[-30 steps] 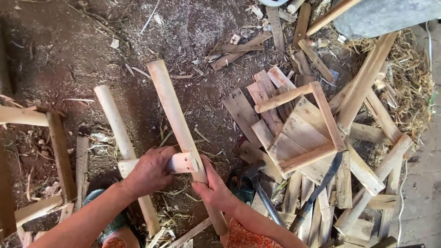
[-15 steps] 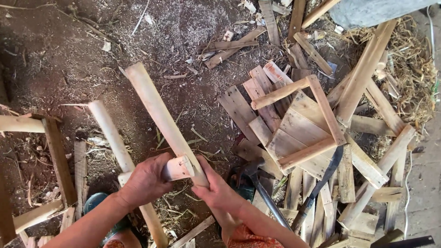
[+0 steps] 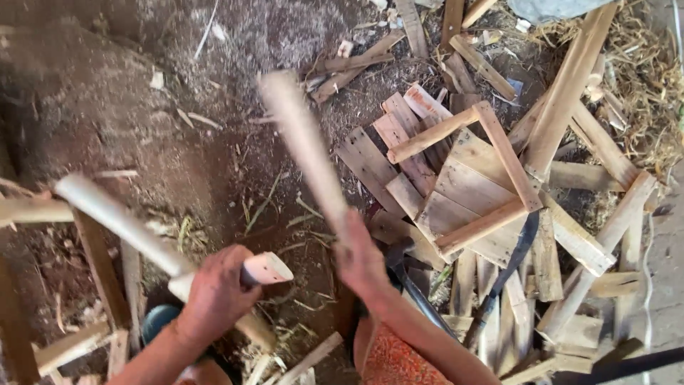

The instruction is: The person assembles a small wooden stool frame on the ground, fitting wooden rungs between the legs and hammering nails to secure cross pieces, then picks up a hammer and works on additional wooden parts among scrap wood.

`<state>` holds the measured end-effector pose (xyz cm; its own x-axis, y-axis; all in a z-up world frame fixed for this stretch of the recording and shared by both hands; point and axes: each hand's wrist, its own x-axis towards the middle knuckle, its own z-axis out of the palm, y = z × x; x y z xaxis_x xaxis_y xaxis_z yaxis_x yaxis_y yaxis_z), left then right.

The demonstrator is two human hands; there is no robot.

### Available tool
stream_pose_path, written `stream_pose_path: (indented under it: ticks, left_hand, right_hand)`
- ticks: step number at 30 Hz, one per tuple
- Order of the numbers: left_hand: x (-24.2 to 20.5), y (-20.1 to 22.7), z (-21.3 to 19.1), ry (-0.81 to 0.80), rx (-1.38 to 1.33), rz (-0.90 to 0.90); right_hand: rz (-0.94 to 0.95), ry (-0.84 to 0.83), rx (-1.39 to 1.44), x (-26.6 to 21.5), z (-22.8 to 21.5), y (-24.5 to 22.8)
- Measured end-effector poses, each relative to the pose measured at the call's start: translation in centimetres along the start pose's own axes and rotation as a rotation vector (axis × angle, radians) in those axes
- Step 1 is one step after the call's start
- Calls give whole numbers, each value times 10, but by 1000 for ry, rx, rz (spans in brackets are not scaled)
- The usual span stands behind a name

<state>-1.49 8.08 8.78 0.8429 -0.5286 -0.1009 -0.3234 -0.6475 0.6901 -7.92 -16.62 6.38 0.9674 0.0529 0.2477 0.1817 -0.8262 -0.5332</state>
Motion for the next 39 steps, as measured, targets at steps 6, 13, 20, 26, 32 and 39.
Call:
stream_pose_path:
  ticks: [6,13,20,26,32,39]
  left_hand:
    - [0,-11,1,-175,101,-84]
    - [-3,-30,16,-307,116,-133]
    - [4,-40,20,-265,99,-193]
    - [10,-38,8,-295,-35,-162]
    - [18,-28,-12,-203,-56,-17]
    - [39,24,-65,92,80,282]
  right_hand:
    - [1140,-54,1245,12,-25,18]
    - [1146,-42,1004,4,4,45]
    - [713,-259,169,14,-33,7]
    - [733,-281,-305,-89,-59,45]
    - [656,-445,-510,-170,-25,98]
    - [676,-487,-539,-153,-29,92]
